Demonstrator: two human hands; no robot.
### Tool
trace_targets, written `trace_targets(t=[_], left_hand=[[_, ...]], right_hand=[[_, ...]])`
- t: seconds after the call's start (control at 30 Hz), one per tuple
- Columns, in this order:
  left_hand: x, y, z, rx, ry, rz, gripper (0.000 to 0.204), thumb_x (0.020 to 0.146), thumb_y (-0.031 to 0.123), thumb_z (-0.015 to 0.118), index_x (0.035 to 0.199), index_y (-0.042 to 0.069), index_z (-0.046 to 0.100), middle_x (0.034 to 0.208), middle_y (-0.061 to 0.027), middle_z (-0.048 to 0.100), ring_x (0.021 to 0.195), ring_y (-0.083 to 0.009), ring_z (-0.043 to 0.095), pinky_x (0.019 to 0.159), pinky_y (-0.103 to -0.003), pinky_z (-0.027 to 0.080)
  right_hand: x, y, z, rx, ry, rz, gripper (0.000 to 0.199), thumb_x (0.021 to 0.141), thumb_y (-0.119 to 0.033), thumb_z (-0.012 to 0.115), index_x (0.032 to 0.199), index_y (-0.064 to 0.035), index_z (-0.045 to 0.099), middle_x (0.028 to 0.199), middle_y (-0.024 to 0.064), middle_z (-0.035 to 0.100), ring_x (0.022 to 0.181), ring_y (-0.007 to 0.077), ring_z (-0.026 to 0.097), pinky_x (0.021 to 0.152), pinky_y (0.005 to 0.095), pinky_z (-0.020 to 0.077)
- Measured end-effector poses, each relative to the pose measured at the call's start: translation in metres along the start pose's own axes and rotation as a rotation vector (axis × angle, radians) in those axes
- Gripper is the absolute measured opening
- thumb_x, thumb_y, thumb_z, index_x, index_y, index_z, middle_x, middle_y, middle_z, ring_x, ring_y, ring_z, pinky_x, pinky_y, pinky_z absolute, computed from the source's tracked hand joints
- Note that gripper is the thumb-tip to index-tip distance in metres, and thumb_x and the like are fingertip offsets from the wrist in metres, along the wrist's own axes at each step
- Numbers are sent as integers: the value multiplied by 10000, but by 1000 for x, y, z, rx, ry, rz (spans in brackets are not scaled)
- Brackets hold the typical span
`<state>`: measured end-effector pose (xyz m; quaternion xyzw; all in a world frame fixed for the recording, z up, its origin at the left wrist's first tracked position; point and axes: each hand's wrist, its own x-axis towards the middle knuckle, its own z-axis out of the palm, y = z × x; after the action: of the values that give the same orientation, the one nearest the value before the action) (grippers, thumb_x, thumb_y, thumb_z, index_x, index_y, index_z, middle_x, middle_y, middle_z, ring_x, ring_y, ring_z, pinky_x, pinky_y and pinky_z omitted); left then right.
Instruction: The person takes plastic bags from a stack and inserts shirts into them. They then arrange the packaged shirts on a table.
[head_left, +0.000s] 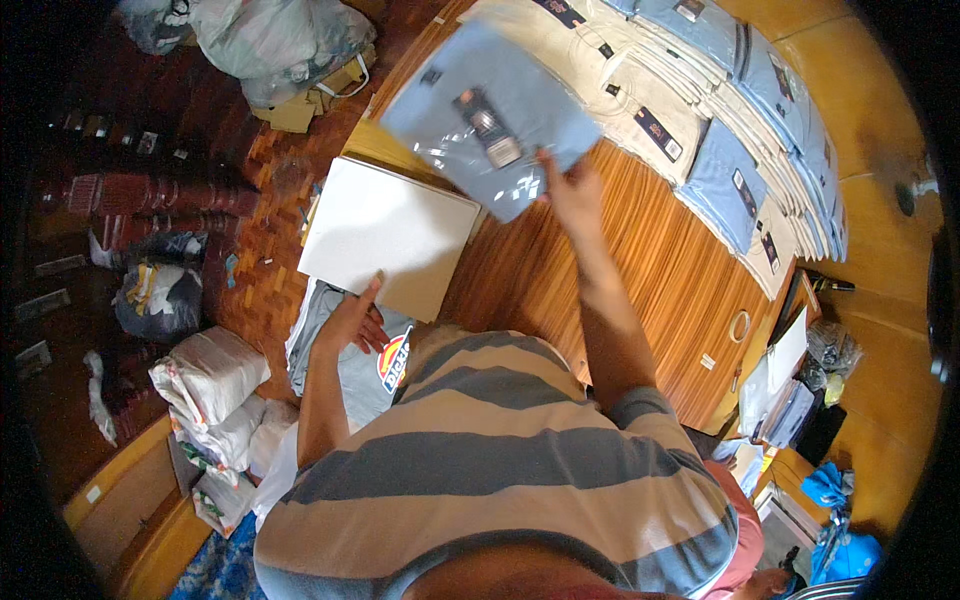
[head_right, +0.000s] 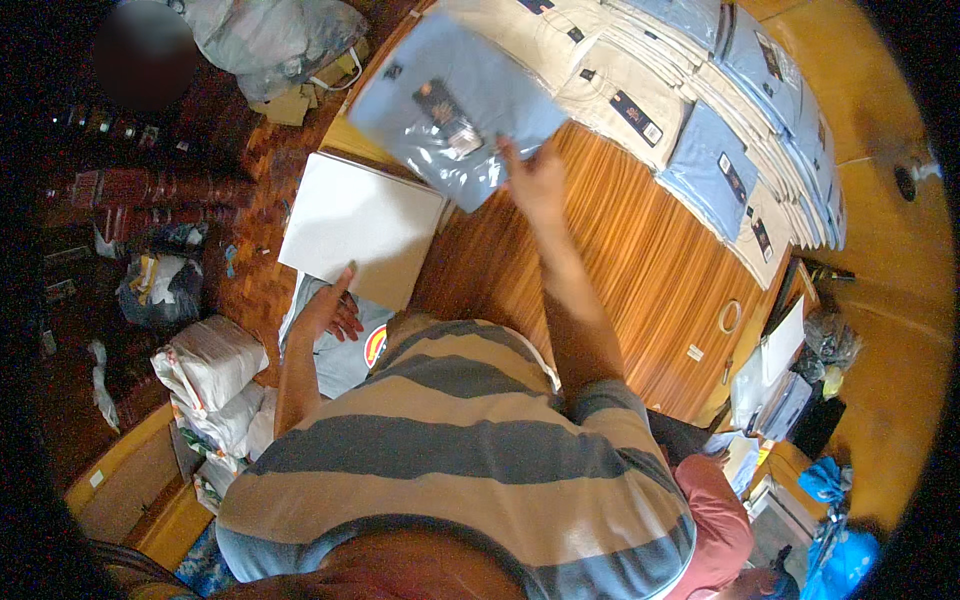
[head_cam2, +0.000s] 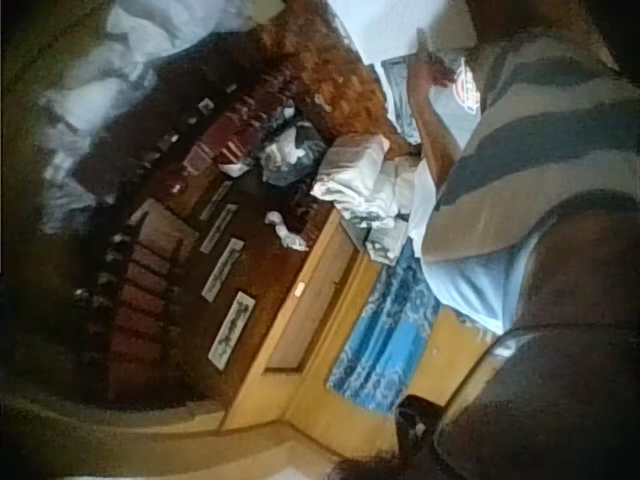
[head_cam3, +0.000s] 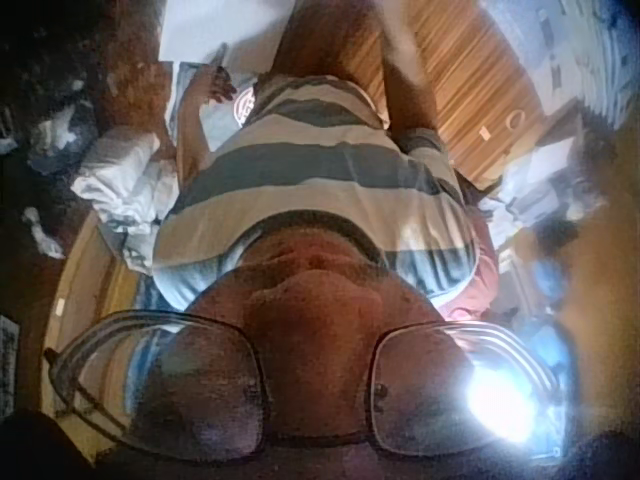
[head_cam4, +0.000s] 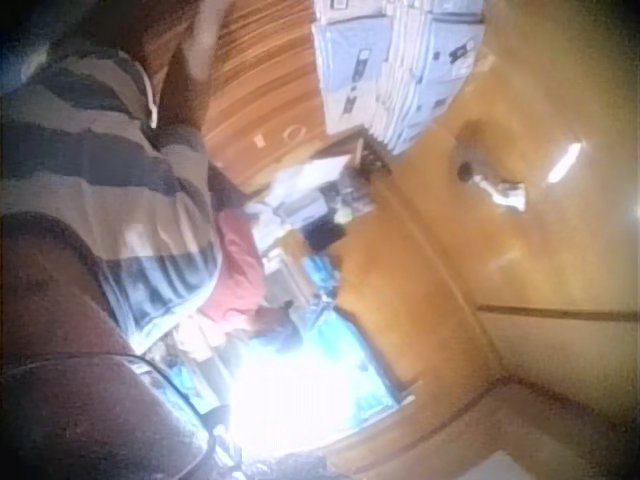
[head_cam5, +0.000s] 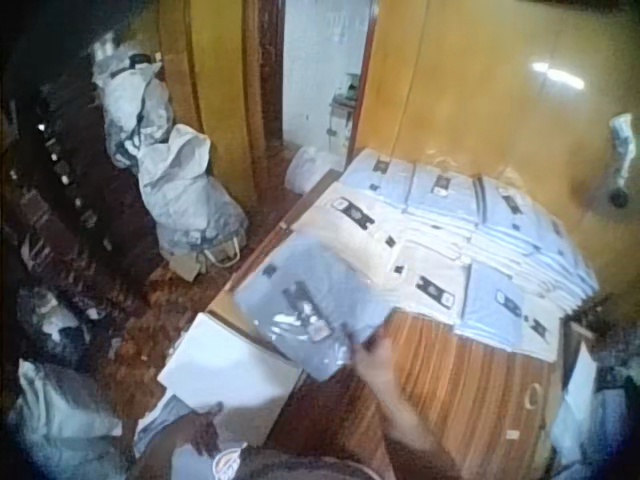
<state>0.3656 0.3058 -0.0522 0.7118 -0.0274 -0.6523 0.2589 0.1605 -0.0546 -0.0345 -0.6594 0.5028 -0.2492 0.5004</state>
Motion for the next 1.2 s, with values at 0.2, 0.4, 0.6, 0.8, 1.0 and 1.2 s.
trace_targets(t=[0.2, 0.4, 0.6, 0.8, 1.0, 1.2], left_hand=[[-10, -9, 7, 107, -167, 33, 687, 992, 643, 543, 878, -33, 590, 719, -213, 723, 548, -263, 719, 427, -345, 549], [-42, 38, 35, 431, -105, 185, 544, 1015, 526, 592, 946, -9, 662, 744, -149, 740, 564, -203, 701, 507, -324, 553], [-44, 62, 48, 393, 573, 768, 462, 918, 355, 759, 1177, -15, 660, 992, -161, 736, 890, -280, 704, 748, -412, 557], [39, -25, 21, 352, 1187, 809, 1044, 869, 403, 821, 1602, -30, 215, 1591, -315, 286, 1474, -471, 280, 1211, -571, 244], [50, -24, 7, 300, 1069, 762, 1025, 944, 300, 752, 1625, -37, 63, 1676, -294, 80, 1547, -416, 143, 1254, -505, 166], [28, -11, 31, 26, 978, 864, 1020, 973, 296, 718, 1631, -14, 4, 1695, -267, 46, 1572, -360, 93, 1272, -473, 105]], right_hand=[[32, 45, 43, -56, -32, 29, 449, 949, -345, 739, 1121, 67, 693, 805, 160, 738, 570, 206, 706, 527, 332, 566], [66, 45, 34, -118, -34, 123, 548, 917, -430, 762, 1063, 93, 684, 786, 187, 735, 569, 235, 724, 531, 356, 570], [18, 43, 6, -276, 112, -108, 529, 911, -414, 770, 1124, 53, 640, 933, 225, 726, 842, 338, 738, 745, 418, 586], [-76, 82, -49, -300, 30, -344, 420, 935, -278, 761, 1215, 8, 634, 1104, 218, 675, 1024, 345, 678, 889, 416, 550], [-57, 99, -164, 20, 217, -110, 186, 943, -153, 707, 1069, -18, 690, 1040, 145, 720, 966, 247, 692, 853, 385, 562], [112, 43, -343, 808, 269, 27, 386, 1054, -344, 584, 1164, 23, 631, 1002, 127, 727, 825, 202, 720, 650, 276, 600]])
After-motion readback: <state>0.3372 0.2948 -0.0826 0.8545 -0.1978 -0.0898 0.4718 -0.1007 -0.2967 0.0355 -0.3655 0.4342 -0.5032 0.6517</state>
